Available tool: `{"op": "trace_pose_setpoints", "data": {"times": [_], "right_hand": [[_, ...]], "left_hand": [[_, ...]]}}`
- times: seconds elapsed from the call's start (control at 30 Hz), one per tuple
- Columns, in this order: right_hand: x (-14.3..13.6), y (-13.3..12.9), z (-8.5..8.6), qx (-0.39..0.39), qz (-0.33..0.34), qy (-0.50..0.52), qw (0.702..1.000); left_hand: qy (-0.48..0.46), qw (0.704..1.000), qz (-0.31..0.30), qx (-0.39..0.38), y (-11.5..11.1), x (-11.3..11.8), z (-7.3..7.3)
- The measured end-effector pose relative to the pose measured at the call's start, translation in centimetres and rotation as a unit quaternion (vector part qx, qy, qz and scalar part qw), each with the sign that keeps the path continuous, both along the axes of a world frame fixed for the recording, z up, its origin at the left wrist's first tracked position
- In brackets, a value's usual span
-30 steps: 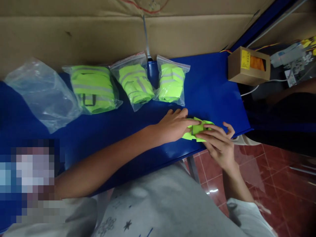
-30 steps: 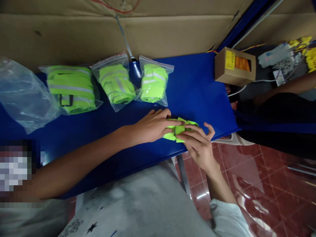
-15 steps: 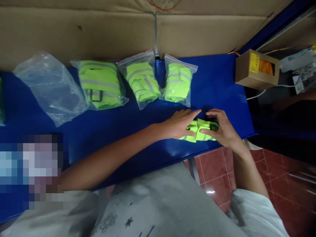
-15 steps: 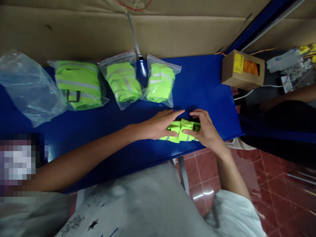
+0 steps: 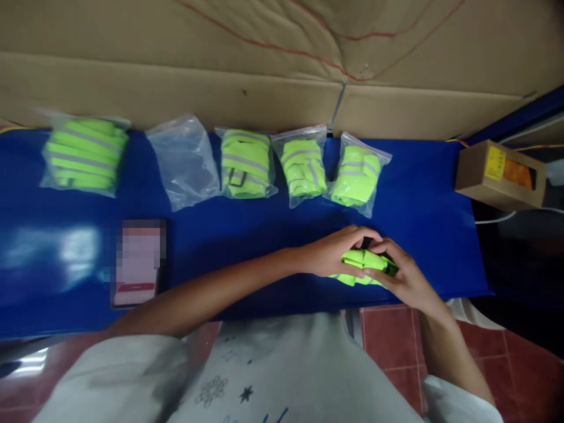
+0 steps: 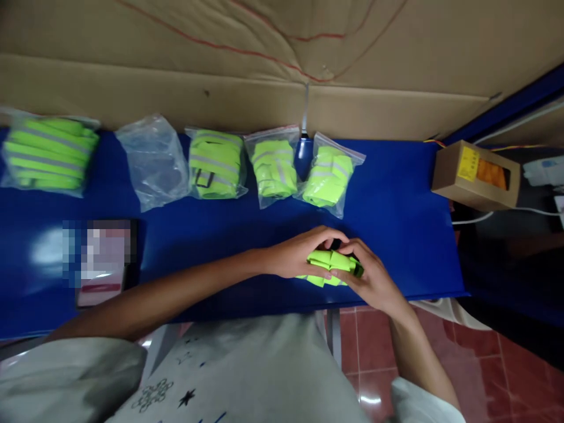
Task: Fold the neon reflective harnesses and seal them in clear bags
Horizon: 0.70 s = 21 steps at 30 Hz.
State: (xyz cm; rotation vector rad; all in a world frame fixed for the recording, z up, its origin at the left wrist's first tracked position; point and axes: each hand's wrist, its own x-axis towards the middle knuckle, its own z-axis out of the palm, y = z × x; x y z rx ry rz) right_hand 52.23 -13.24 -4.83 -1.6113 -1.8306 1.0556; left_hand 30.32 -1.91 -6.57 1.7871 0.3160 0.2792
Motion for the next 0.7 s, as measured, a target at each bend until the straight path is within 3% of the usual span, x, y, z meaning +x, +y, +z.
{"op": "trace_pose_setpoints", "data": {"times": [0.17, 0.27, 0.37, 0.47, 0.57, 0.7], "right_hand": [[-2.1, 0.7, -0.8, -0.016, -0.044, 0.066, 0.997], [-3.8, 1.6, -0.8, -0.105, -0.035, 0.126, 0.986], [-5.9, 2.3, -0.5, -0.21, -0.002, 0.197, 0.958], [-7.9, 3.0, -0.7, -0.273, -0.012, 0.219, 0.937], [-9.3, 3.5, -1.0, -0.285, 0.004, 0.211, 0.935], [-10.7, 4.0, -0.7, -0.277, -0.047, 0.183, 0.942]], "left_hand": [[-0.009, 0.995, 0.043, -0.091, -0.9, -2.6, 0.5], [-0.019, 0.988, 0.096, -0.116, -1.2, -4.8, 1.7], [0.003, 0.989, 0.111, -0.101, -0.7, -6.9, 3.2], [0.033, 0.995, 0.091, -0.034, 0.1, -8.5, 4.0], [0.074, 0.994, 0.051, 0.065, 0.2, -9.3, 4.1], [0.104, 0.968, 0.055, 0.223, -1.3, -9.5, 4.0]]}}
